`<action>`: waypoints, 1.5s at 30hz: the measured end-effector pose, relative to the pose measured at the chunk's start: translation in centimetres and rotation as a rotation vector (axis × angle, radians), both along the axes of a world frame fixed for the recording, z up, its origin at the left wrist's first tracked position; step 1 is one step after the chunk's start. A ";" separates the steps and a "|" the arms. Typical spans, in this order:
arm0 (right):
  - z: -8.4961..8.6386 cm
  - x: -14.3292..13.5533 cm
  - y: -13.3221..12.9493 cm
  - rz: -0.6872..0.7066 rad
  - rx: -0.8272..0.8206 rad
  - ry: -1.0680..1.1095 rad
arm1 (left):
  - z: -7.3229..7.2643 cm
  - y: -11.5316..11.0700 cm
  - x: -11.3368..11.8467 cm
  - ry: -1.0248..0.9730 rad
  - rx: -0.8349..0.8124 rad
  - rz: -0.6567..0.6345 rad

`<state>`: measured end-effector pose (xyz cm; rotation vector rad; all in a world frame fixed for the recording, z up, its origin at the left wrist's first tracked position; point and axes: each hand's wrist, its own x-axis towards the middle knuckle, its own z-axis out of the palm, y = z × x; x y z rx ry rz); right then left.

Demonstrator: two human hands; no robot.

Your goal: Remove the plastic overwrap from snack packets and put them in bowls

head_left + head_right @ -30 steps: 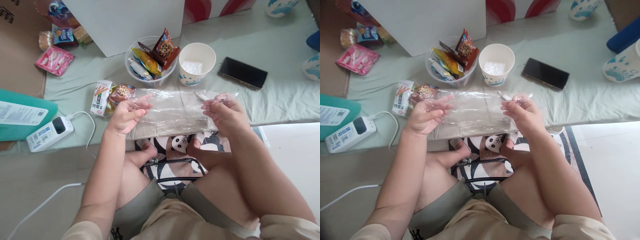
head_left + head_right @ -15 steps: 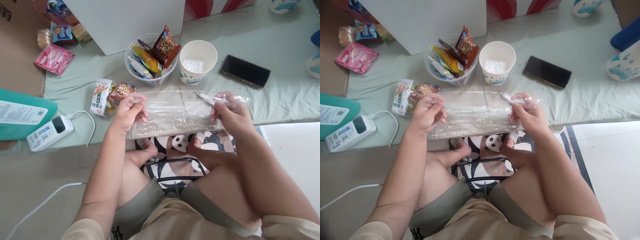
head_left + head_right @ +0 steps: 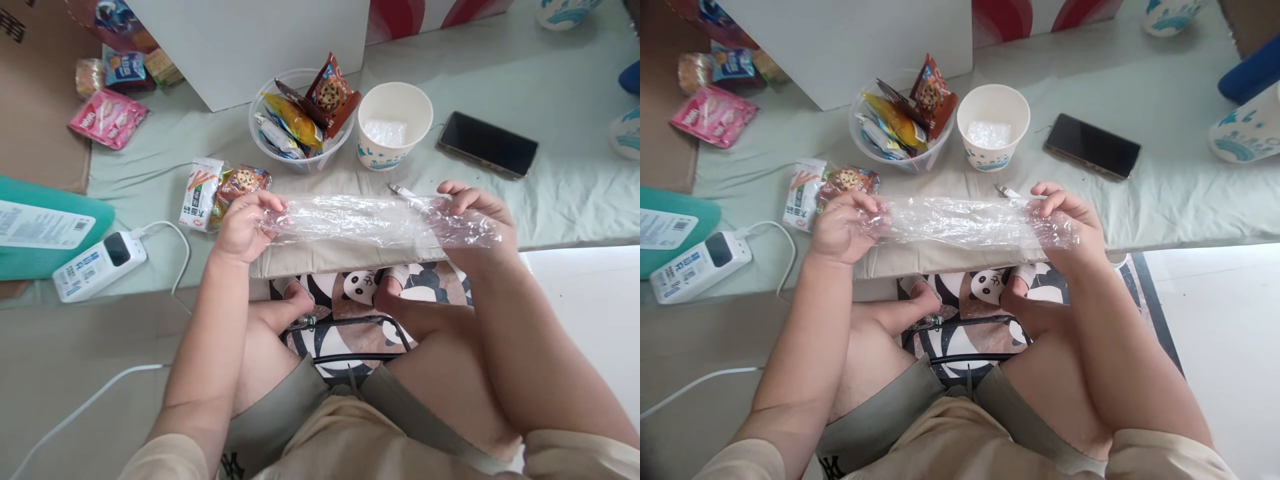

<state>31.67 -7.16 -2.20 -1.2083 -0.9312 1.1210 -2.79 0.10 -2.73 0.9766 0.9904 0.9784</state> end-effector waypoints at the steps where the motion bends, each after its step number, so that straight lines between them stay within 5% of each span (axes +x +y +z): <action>1: 0.1 0.0 0.0 -0.005 0.000 0.005 | 0.1 0.0 -0.1 -0.027 -0.038 -0.018; 9: 1.2 -0.3 0.3 -0.191 0.032 0.216 | 0.9 -0.3 -0.2 -0.010 -0.067 -0.066; 13: 0.7 -0.6 0.7 -0.127 0.029 0.171 | 1.5 -0.8 0.1 -0.045 -0.094 -0.172; 16: 0.4 -1.8 0.6 0.053 -0.015 0.100 | 1.9 -1.3 1.0 -0.040 -0.076 -0.258; 21: 1.1 -4.8 -0.5 0.656 -0.172 -0.011 | 1.7 -1.4 2.5 0.039 -0.017 -0.438; 26: 1.4 -5.9 -1.1 0.956 -0.406 -0.181 | 1.4 -0.7 2.9 0.307 0.183 -0.234; 31: 0.7 -6.4 -0.9 0.871 -0.434 -0.253 | 2.7 -2.5 4.4 0.600 0.774 0.241; 34: 0.9 -6.6 -0.7 0.829 -0.394 -0.144 | 3.5 -4.4 6.2 0.598 0.943 -0.024; 38: 1.8 -6.7 -0.6 0.764 -0.236 0.016 | 3.0 -5.6 7.9 0.643 0.886 -0.384; 41: 2.1 -6.6 -0.7 0.726 -0.215 0.129 | 2.3 -5.6 8.0 0.651 0.768 -0.434; 45: 1.8 -6.5 -0.8 0.660 -0.191 0.160 | 2.1 -5.1 7.5 0.631 0.712 -0.327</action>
